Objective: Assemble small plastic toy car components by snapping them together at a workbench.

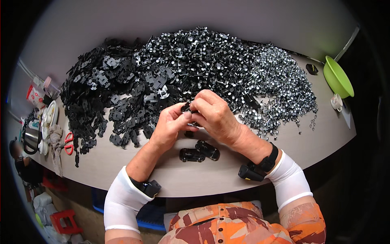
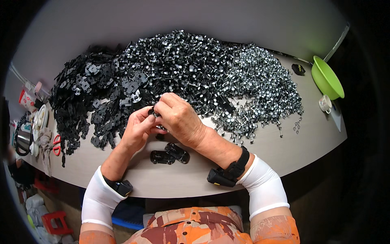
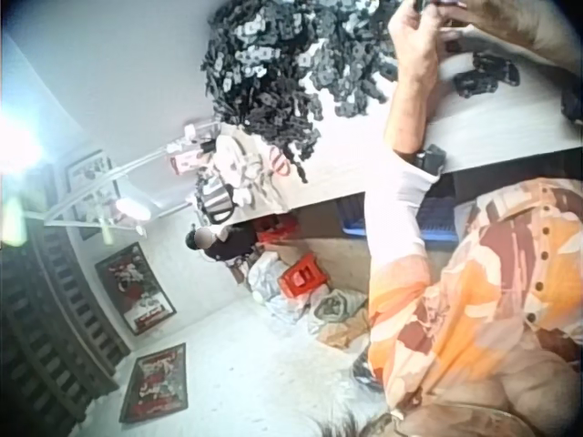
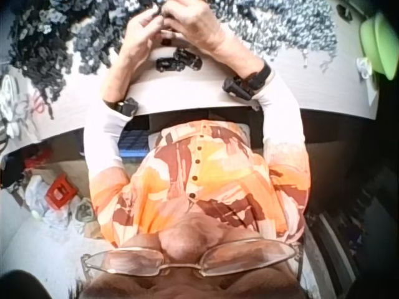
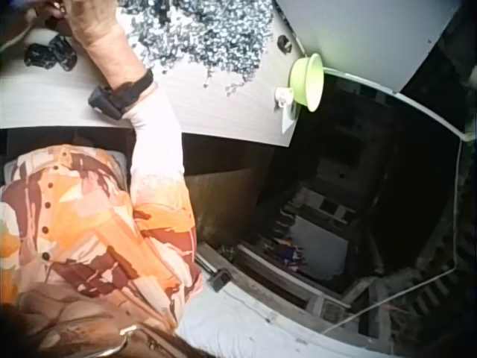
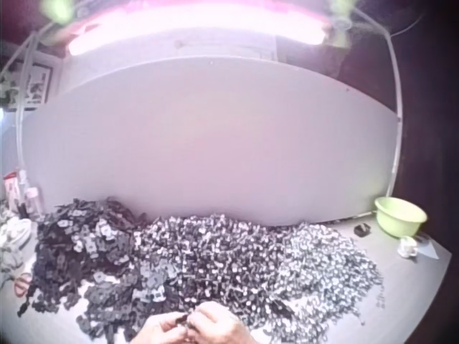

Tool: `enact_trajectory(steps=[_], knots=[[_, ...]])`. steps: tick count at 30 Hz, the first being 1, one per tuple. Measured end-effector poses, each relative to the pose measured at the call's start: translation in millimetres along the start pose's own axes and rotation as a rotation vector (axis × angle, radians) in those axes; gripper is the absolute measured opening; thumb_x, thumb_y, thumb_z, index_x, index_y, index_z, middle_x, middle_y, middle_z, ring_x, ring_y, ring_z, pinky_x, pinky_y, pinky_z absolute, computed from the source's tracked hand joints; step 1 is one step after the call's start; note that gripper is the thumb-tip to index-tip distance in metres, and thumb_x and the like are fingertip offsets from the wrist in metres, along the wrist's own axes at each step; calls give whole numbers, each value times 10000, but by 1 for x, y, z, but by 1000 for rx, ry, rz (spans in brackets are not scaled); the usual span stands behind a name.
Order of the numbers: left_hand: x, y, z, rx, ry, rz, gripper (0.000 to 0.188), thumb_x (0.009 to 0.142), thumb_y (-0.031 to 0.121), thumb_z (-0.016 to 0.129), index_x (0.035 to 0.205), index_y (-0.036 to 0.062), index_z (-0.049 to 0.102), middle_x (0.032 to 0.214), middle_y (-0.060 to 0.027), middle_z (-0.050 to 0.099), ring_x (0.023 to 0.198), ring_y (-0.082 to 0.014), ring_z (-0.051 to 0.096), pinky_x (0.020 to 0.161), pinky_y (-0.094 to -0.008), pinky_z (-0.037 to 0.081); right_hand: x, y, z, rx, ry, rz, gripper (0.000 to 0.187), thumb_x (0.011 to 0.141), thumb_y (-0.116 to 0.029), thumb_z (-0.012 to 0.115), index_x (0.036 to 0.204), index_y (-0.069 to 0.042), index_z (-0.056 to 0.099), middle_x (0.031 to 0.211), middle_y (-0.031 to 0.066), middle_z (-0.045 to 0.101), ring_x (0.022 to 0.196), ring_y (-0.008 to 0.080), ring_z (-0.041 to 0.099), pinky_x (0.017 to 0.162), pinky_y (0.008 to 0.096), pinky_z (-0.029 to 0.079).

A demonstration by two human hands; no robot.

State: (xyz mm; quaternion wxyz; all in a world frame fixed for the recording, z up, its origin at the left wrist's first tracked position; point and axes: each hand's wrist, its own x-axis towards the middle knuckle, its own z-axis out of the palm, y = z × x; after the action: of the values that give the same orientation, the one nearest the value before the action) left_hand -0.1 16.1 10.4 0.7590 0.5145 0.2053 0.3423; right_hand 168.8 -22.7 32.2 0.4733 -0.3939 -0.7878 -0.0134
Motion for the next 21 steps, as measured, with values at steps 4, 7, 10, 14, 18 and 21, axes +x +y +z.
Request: enact_trajectory(steps=[4,7,10,14,18,21], knots=[[-1,1,-9,12,-25,-29,253,928,214,597,1059,-3,593,902,-101,665,778,-180,678,654,-279,588,7,-2,-7,55,31,-7,337,641,-123,776,844,-20,528,808,94,511,700,259,533,606,344,473],[3,4,-15,45,100,41,235,937,202,578,1008,-22,571,842,-115,655,698,-237,691,570,-273,595,5,5,-12,129,-1,256,311,742,-187,784,858,-4,561,748,76,542,599,162,527,544,311,460],[4,3,-16,42,123,85,234,936,203,580,1016,-16,572,871,-114,652,682,-216,686,552,-270,595,-5,3,1,368,-130,571,255,757,-136,763,860,8,581,696,79,587,602,148,561,558,291,473],[1,4,-12,256,109,147,297,948,269,565,1045,-11,596,907,-77,630,621,-132,650,498,-205,550,-4,2,0,583,-201,757,142,772,-58,682,861,28,613,727,98,662,646,124,612,587,279,490],[4,11,-25,479,197,72,332,967,306,541,904,3,661,647,6,580,475,-38,519,396,-144,350,8,11,-30,422,-750,596,121,740,-37,642,847,15,667,712,87,667,609,133,618,572,270,501],[4,10,-25,759,246,2,221,893,197,651,820,-10,670,620,-15,590,473,-58,524,407,-184,378,12,12,-38,410,-1144,758,190,768,-42,643,940,34,667,765,103,681,668,176,667,616,291,544]])
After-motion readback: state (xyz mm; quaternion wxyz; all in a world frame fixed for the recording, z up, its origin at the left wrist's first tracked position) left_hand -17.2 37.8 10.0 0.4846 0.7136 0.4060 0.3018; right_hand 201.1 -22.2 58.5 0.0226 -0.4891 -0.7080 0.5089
